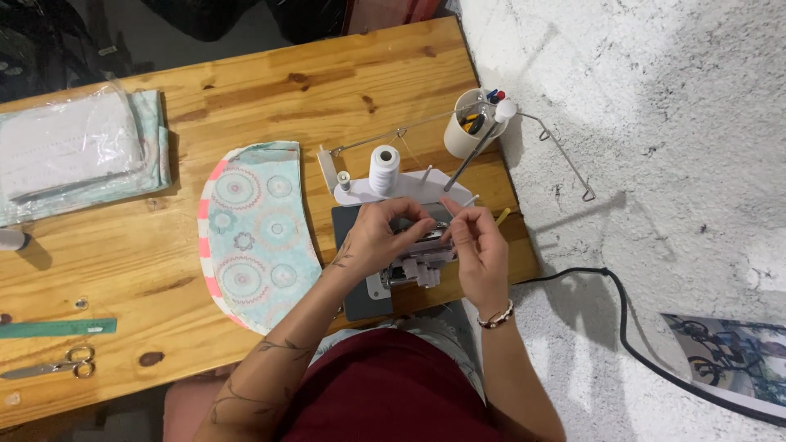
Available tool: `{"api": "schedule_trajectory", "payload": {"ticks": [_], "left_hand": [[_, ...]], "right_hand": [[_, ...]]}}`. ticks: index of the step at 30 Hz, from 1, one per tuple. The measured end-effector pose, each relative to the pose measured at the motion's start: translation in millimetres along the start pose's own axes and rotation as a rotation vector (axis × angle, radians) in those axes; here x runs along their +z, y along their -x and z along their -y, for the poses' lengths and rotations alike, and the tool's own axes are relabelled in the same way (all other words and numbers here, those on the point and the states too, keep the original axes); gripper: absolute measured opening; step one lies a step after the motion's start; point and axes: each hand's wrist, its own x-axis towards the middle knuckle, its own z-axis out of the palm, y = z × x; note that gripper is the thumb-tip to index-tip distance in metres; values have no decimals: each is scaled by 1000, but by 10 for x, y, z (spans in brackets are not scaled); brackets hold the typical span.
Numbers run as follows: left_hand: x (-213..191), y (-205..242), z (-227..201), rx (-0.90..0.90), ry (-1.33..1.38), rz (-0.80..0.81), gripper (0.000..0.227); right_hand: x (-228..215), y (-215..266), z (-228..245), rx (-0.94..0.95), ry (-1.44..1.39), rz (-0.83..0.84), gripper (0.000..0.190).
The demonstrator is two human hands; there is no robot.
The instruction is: The person is threading a serger (overlock sewing machine) by guiding thread through various tension disks and loopers using their hands and tweezers.
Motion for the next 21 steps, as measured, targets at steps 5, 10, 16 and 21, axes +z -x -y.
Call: {"api": "schedule_trajectory", "payload": {"ticks": [5, 10, 16, 21], "left_hand": [[-6, -40, -22, -74, 43, 20, 17], [-27, -135, -33, -55, 297, 9, 20], [-148, -131, -103, -6, 514, -100, 24], [-186, -23, -215, 75, 473, -163, 30]], "right_hand": [[-33, -103, 36, -16, -22, 21, 22], [-75, -161, 41, -19, -14, 15, 21], [-124, -219, -24, -12, 24, -54, 20], [-156, -242, -57, -2, 164, -160, 17]]}}
